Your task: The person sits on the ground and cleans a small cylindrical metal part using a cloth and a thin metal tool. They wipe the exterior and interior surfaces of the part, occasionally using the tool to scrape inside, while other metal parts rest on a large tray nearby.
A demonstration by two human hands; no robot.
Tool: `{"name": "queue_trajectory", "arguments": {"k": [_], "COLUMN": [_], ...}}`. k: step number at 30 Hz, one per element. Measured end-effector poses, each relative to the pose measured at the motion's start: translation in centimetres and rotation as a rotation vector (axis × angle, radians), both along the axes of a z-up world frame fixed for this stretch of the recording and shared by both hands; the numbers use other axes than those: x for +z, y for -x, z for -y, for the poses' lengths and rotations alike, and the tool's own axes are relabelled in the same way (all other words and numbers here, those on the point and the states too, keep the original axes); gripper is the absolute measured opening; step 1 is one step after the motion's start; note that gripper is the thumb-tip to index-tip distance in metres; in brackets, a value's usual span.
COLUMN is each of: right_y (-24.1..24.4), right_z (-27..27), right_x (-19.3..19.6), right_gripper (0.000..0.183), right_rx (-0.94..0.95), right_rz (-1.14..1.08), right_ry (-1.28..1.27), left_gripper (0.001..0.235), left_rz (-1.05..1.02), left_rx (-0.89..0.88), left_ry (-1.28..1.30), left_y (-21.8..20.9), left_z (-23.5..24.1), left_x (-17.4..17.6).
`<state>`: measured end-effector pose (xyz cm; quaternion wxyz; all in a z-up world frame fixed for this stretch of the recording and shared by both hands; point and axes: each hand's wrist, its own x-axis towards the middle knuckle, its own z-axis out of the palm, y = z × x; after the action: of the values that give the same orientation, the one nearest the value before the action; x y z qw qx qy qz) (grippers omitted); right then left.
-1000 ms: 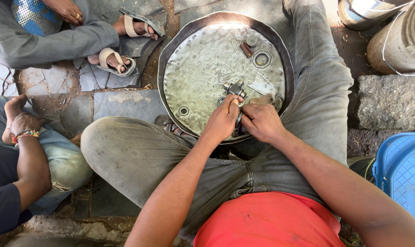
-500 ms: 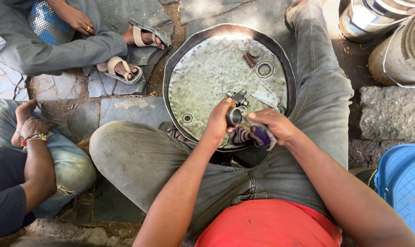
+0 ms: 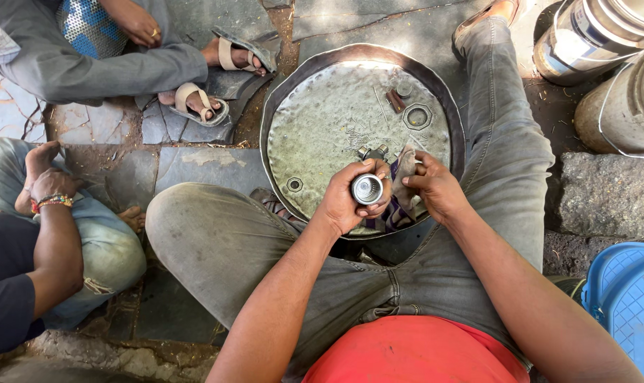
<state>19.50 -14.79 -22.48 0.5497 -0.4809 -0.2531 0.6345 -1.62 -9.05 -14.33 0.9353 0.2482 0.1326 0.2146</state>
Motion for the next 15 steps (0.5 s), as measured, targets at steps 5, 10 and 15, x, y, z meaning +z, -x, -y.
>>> {"name": "queue_trajectory", "arguments": {"k": [5,10,15], "right_y": [-0.2,-0.6,-0.8], "right_z": [-0.3,-0.2,-0.1], "right_x": [-0.5,-1.4,-1.8], "right_gripper": [0.038,0.025,0.02], "right_rx": [-0.084,-0.097,-0.106], "right_rz": [-0.003,-0.051,0.01], "right_ry": [0.008,0.034,0.007], "left_gripper": [0.031,0.031,0.032], "left_rz": [-0.01,-0.024,-0.016], "left_rx": [-0.019,-0.017,-0.019], "left_ry": [-0.019,-0.011,-0.01], "left_y": [-0.1,-0.1,-0.2], "left_z": [0.2,0.2,0.2], "left_x": [0.5,0.4,0.1]}}
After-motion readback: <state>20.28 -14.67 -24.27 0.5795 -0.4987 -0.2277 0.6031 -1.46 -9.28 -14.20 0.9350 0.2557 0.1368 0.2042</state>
